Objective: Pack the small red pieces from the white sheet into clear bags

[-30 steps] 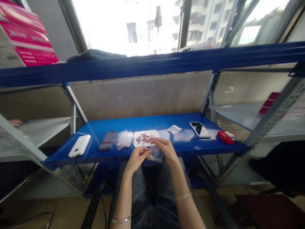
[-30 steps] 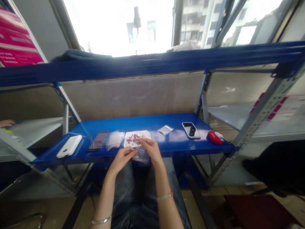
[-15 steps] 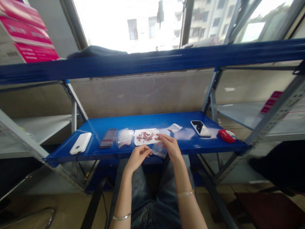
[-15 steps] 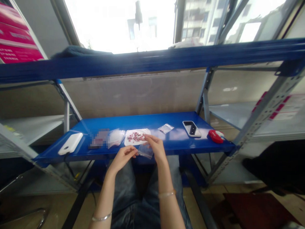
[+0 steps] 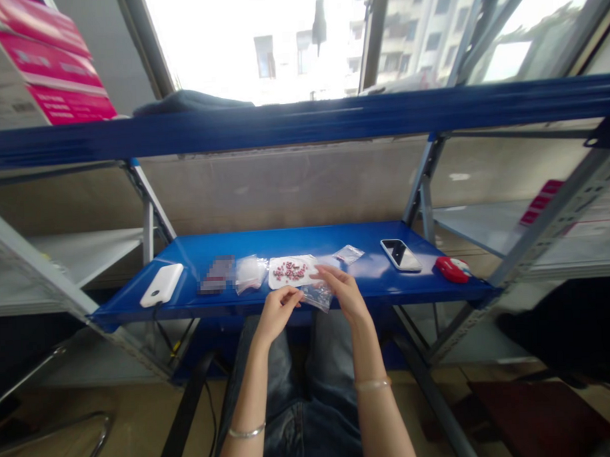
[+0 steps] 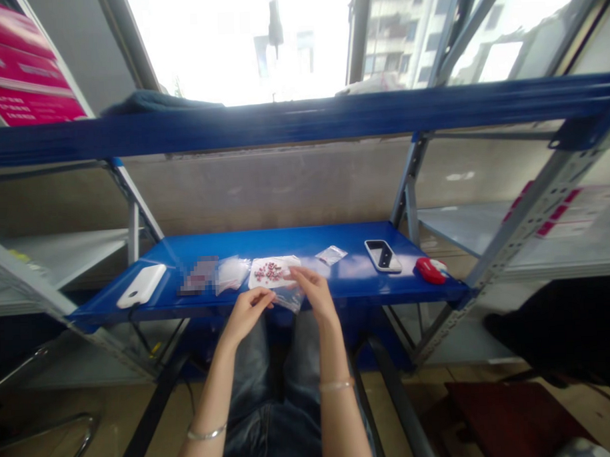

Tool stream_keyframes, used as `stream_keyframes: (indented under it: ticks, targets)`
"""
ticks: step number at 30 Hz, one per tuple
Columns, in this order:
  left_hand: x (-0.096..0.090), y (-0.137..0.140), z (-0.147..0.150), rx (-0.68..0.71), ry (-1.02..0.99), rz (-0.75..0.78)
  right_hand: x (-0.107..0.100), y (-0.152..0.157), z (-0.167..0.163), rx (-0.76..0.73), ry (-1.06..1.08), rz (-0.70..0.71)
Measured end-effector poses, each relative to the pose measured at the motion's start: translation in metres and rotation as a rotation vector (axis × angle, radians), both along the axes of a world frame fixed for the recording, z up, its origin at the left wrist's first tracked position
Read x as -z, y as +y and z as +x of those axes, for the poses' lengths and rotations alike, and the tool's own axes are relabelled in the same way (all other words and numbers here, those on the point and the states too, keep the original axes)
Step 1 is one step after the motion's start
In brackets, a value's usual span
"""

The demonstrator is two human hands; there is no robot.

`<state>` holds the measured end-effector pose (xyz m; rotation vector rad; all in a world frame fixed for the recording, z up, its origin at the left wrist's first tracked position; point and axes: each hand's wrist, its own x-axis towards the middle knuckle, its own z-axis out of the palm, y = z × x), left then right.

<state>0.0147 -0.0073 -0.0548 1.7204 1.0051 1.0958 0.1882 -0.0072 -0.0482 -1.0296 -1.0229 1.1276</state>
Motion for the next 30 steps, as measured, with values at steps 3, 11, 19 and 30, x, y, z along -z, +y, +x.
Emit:
stream_keyframes:
  ticks: [3, 11, 19, 30]
  targets:
    - [-0.0016, 0.0017, -0.0032, -0.121, -0.075, 0.043, -0.0011, -0.0036, 0.0044, -0.095, -0.063, -0.002]
    - [-0.0039, 0.0020, -0.0076, -0.281, -0.134, 0.065, 0.0000, -0.0078, 0.0074, -0.234, -0.233, 0.043]
    - [-0.0025, 0.0042, -0.0101, -0.174, -0.153, -0.006, -0.0002, -0.0055, 0.0067, -0.204, -0.277, 0.057]
    - [-0.0001, 0.0074, -0.0106, -0.301, -0.168, 0.034, 0.0028, -0.0041, 0.0030, -0.228, -0.320, 0.141]
